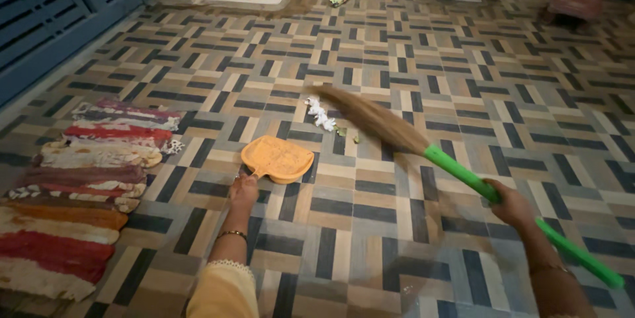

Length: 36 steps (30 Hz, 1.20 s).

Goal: The person sweeps debris from the floor using a broom and a dustpan, then picks up pieces of debris by hand and places them into the dustpan.

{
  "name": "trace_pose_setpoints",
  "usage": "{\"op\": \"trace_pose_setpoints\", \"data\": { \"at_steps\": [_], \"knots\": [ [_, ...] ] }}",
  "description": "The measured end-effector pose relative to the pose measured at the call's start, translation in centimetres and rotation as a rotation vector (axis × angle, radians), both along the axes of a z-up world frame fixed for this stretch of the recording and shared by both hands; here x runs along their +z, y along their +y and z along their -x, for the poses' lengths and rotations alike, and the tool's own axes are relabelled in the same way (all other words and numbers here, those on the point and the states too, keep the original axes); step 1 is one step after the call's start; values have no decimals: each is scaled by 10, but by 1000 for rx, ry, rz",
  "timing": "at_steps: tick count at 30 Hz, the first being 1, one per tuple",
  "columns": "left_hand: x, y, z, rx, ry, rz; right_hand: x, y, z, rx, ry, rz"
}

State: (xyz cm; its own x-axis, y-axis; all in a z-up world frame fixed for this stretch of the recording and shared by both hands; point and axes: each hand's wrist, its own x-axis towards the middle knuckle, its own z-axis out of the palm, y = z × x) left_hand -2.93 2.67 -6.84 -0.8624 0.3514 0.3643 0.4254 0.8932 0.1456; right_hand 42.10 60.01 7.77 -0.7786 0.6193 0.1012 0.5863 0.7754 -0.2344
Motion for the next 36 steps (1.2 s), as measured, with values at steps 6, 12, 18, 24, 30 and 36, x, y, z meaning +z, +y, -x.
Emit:
{"op": "trace_pose_setpoints", "data": {
  "at_steps": [6,12,18,24,30,36],
  "knots": [
    [1,-2,-5,-66,-27,58,4,-11,-59,-116,12,94],
    [-6,-6,-8,-92,51,67,-57,-92,-70,-242,-95,529],
    [6,-2,-5,-50,-88,87,-116,-176,-17,39,144,346],
    [15,-7,-8,-44,-188,236,-99,-203,56,-32,-151,574],
    [16,-8,-8,-49,-197,259,-99,-217,108,95,-32,558],
    [12,-6,-10,-49,-168,189,-54,-214,124,49,-16,883]
  ]
}}
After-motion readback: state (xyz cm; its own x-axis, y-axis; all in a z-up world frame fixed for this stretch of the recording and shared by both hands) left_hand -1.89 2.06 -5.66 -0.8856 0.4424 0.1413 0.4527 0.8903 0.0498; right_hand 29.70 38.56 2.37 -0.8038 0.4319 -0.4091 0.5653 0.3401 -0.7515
